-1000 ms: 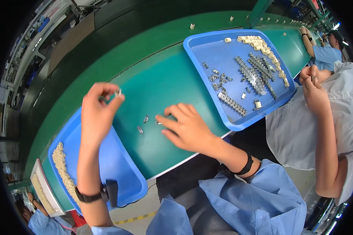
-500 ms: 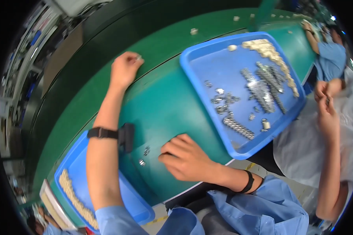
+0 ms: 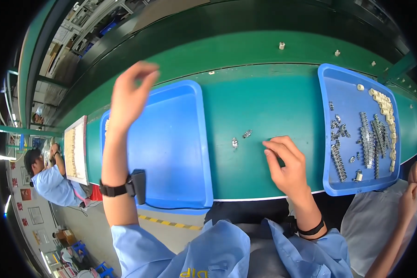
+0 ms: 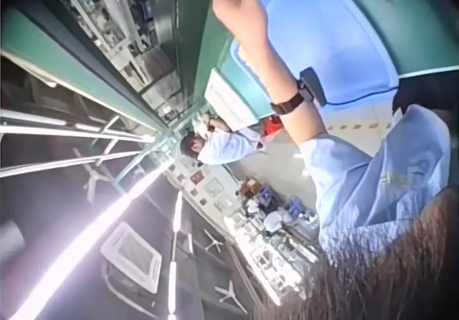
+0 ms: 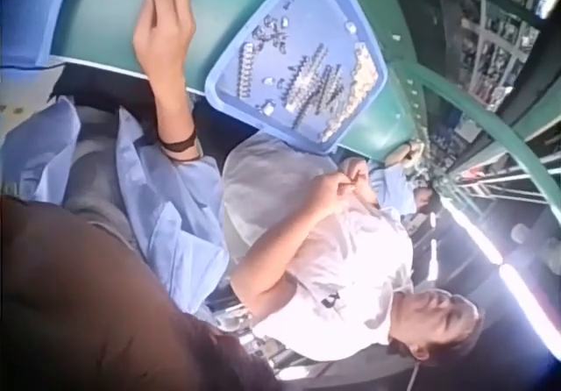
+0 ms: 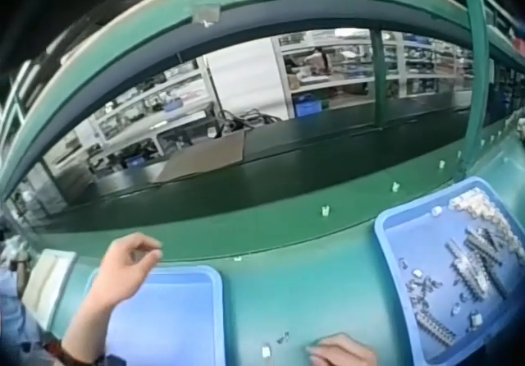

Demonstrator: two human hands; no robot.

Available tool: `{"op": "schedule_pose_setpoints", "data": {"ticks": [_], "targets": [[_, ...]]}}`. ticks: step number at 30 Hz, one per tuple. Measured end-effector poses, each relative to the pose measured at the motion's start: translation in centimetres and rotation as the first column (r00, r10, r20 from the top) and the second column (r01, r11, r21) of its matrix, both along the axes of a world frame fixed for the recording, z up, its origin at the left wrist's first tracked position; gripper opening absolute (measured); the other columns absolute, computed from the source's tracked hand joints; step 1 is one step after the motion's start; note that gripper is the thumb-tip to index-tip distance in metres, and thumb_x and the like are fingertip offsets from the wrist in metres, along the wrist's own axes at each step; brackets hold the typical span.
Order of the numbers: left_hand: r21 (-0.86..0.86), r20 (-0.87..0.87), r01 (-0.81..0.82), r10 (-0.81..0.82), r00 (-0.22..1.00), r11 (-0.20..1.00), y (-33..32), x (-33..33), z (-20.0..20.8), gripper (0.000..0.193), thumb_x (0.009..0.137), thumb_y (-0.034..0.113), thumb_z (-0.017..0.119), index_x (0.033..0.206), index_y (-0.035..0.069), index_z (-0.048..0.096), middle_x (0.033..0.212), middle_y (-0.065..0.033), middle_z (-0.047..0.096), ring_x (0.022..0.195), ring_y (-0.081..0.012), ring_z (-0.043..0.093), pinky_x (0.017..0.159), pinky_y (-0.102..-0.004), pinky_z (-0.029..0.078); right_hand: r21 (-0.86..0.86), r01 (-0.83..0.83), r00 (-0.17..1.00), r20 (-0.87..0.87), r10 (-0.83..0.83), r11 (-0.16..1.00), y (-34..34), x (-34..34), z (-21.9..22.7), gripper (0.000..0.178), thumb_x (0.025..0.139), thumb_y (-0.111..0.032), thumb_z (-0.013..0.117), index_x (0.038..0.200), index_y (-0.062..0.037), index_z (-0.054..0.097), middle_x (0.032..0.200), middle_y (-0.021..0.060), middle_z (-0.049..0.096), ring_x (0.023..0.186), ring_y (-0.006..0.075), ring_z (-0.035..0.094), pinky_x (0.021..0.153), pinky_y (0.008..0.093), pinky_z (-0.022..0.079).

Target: The person assembles components by hand by picking up a white plastic piece and a metal part, joining them together, and placing the finished assembly into a blue tray.

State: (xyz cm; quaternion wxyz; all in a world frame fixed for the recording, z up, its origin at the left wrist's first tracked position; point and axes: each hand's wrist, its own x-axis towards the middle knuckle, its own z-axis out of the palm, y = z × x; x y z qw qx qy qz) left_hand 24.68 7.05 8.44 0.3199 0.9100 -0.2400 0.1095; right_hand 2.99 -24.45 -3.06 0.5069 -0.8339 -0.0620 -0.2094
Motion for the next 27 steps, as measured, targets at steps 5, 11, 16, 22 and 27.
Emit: {"op": "schedule_pose_setpoints", "data": {"ticks": [5,11,16,22,27], "targets": [[0.408,0.321,-0.556,0.456,0.830,0.724,16.2,-5.4,-6.7,0.018,0.090,0.015,0.074,0.105,0.004,0.074,0.107,-0.0140,0.072,0.103,-0.0353,0.066,0.091,-0.0444,0.052,0.007,-0.022,0.999,0.031,0.022,1.000,0.2,-0.1,-0.2,0.014,0.088,0.009,0.072,0.102,0.0080,0.073,0.098,0.0138,0.069,0.081,0.0205,0.069,0.071,0.0328,0.056],[0.403,0.345,-0.588,0.479,0.807,0.701,17.8,-6.2,-9.9,0.020,0.087,0.014,0.077,0.105,0.006,0.075,0.113,-0.0104,0.068,0.108,-0.0335,0.062,0.094,-0.0459,0.048,0.228,0.013,0.995,-0.102,0.011,0.974,0.5,-0.5,-0.7,0.010,0.092,0.006,0.072,0.102,0.0072,0.074,0.096,0.0113,0.069,0.078,0.0159,0.072,0.067,0.0273,0.056],[0.368,0.384,-0.579,0.448,0.807,0.728,17.5,-6.6,-9.5,0.018,0.086,0.011,0.078,0.104,0.007,0.073,0.114,-0.0087,0.068,0.107,-0.0303,0.063,0.093,-0.0427,0.049,0.011,0.023,0.993,-0.113,-0.022,1.000,-0.6,-0.7,-0.8,0.011,0.092,0.005,0.072,0.103,0.0064,0.075,0.088,0.0096,0.070,0.081,0.0175,0.075,0.067,0.0254,0.057],[-0.055,-0.011,-0.408,0.408,0.913,0.911,12.9,-10.4,-7.1,0.017,0.091,0.005,0.074,0.108,0.004,0.072,0.111,-0.0078,0.071,0.102,-0.0204,0.068,0.091,-0.0345,0.053,0.216,-0.014,0.984,-0.172,0.052,0.976,-0.4,-0.8,-0.7,0.015,0.092,0.006,0.072,0.107,0.0056,0.076,0.086,0.0109,0.072,0.080,0.0167,0.074,0.071,0.0270,0.057],[-0.606,-0.248,-0.128,-0.034,0.968,0.785,5.1,-17.2,-5.9,0.023,0.093,-0.007,0.069,0.116,-0.004,0.067,0.113,-0.0147,0.067,0.099,-0.0210,0.068,0.089,-0.0318,0.055,0.257,-0.225,0.967,-0.054,0.247,0.940,0.3,-0.7,0.9,0.019,0.092,0.007,0.072,0.110,0.0057,0.077,0.091,0.0143,0.075,0.078,0.0177,0.073,0.072,0.0283,0.056]]}}
